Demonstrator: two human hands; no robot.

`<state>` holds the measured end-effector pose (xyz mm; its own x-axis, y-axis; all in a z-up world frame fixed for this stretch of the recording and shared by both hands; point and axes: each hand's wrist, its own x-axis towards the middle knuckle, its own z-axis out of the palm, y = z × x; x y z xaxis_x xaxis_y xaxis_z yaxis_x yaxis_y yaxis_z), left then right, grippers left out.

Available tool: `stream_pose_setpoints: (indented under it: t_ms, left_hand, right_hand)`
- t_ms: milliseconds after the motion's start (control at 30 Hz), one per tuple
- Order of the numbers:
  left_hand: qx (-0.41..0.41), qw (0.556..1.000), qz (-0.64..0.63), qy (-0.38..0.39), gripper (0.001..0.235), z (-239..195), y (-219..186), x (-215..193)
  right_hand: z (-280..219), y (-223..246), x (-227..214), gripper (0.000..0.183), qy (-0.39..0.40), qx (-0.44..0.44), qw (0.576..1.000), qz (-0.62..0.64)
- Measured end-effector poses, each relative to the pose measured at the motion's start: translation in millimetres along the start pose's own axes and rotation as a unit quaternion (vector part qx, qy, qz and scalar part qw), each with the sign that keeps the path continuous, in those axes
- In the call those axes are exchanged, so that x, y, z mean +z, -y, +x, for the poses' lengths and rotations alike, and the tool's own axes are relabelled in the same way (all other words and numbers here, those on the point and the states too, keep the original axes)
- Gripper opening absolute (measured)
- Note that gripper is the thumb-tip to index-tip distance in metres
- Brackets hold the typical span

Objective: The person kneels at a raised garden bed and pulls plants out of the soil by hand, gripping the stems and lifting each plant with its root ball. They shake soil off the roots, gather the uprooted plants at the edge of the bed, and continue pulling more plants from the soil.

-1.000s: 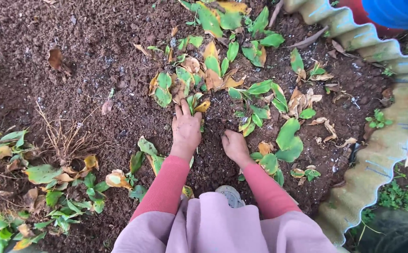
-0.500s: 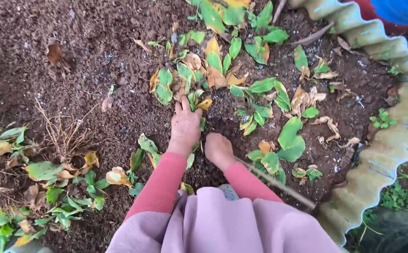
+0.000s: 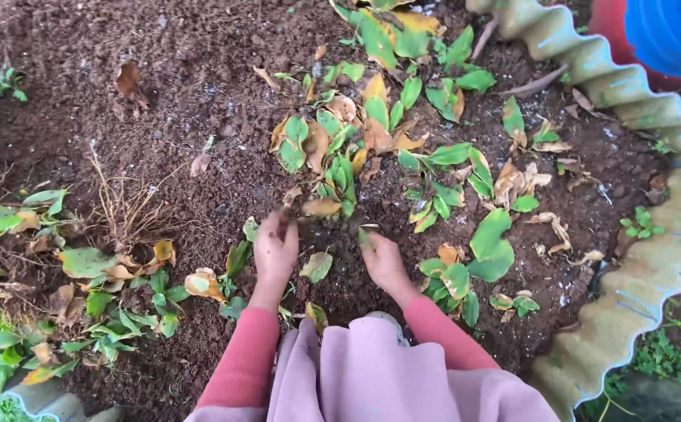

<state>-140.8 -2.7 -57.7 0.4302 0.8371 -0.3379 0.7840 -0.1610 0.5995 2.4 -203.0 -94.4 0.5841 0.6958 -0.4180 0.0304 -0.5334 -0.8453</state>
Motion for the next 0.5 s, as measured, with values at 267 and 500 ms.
stream_pose_setpoints:
  t_ms: [267,500]
  left_hand:
    - [0.103,0.992,0.073,0.016,0.049,-16,-26,-4]
    - [0.115,0.958,0.241,0.103,0.046,0,-21,25]
  right_hand:
    - [23,48,0,0.022,0.122,0.087,0.954,-0.26]
    - [48,33,25,0.021,0.079,0.111,0.963,-0.232]
